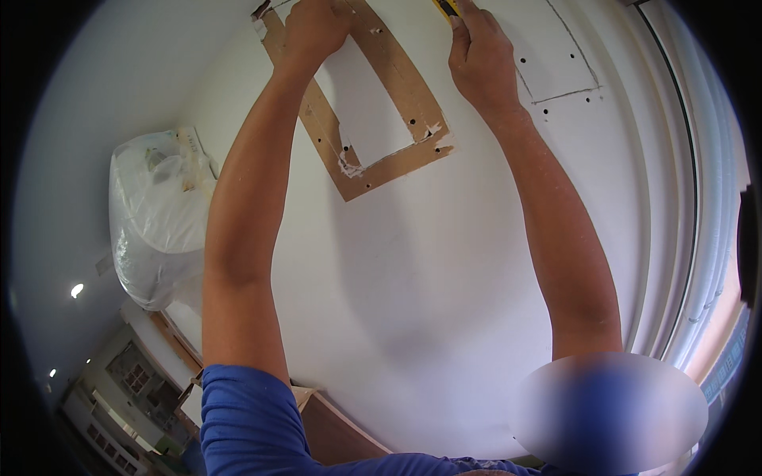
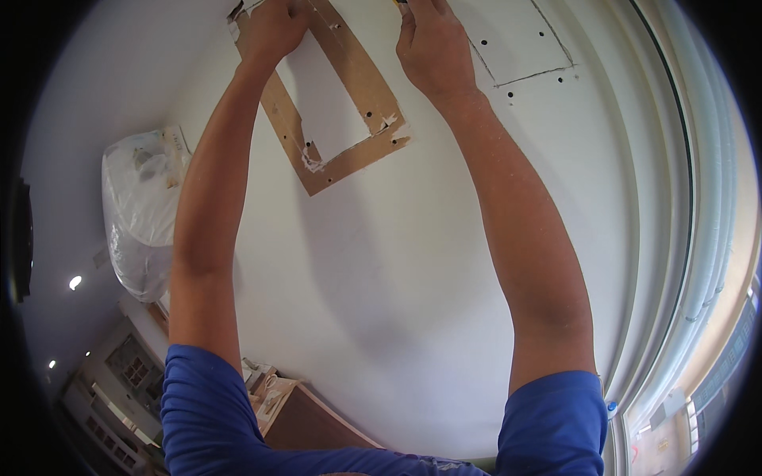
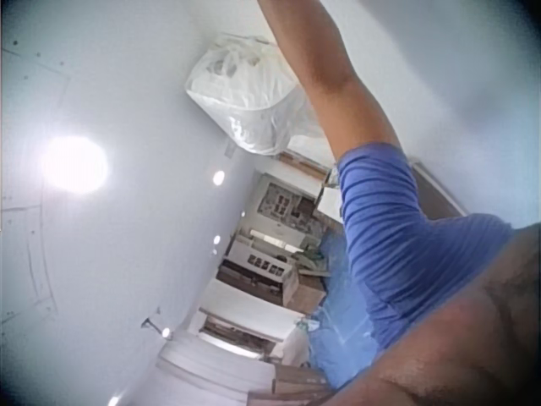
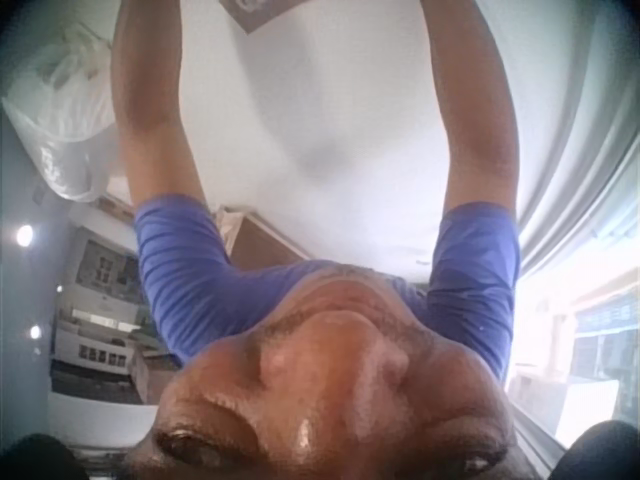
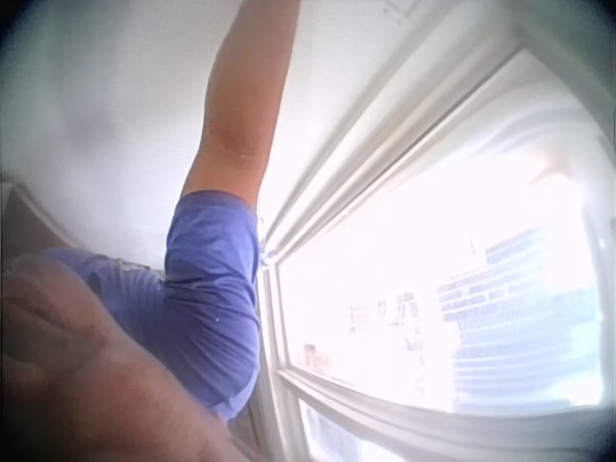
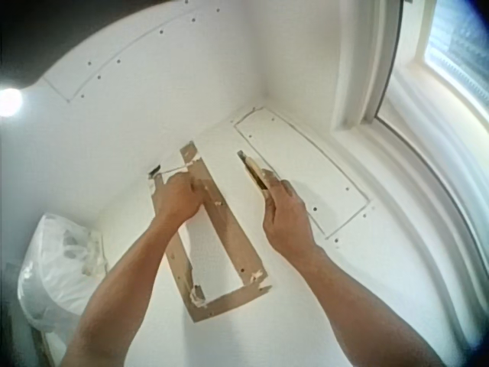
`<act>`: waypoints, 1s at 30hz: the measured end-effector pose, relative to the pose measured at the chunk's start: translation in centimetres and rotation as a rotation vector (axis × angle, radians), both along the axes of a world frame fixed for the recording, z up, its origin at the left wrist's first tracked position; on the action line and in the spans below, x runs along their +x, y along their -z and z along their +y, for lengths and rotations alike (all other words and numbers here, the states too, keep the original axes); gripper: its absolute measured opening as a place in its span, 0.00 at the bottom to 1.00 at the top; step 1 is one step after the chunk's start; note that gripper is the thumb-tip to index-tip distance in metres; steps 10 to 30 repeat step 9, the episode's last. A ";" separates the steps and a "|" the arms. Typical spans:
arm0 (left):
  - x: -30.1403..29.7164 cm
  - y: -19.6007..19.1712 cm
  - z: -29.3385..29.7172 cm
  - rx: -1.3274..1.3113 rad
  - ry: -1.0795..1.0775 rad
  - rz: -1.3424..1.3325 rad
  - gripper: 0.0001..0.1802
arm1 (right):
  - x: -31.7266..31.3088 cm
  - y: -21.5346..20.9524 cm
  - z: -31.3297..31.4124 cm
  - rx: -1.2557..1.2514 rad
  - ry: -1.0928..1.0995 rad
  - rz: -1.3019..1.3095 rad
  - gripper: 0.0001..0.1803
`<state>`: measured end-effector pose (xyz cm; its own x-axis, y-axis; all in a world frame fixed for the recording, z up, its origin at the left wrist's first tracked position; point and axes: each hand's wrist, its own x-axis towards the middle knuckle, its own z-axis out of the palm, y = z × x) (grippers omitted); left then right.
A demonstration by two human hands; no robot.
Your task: The person uses a utility knife to cut along marked lines on a white wall panel, then removes the cut sections by hand. The person repeats this process to create a rectangular opening in the wall.
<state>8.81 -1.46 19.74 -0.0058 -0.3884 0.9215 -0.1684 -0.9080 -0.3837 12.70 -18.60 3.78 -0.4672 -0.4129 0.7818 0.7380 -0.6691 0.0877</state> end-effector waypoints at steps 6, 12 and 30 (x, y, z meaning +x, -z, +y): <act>1.8 -1.6 1.8 -0.002 0.083 -0.045 0.19 | 0.1 0.1 0.3 -0.009 -0.005 -0.026 0.22; 0.9 -0.2 1.5 0.040 -0.012 -0.070 0.20 | 0.1 -0.1 0.4 -0.003 0.009 -0.030 0.22; 0.9 -0.2 1.5 0.040 -0.012 -0.070 0.20 | 0.1 -0.1 0.4 -0.003 0.009 -0.030 0.22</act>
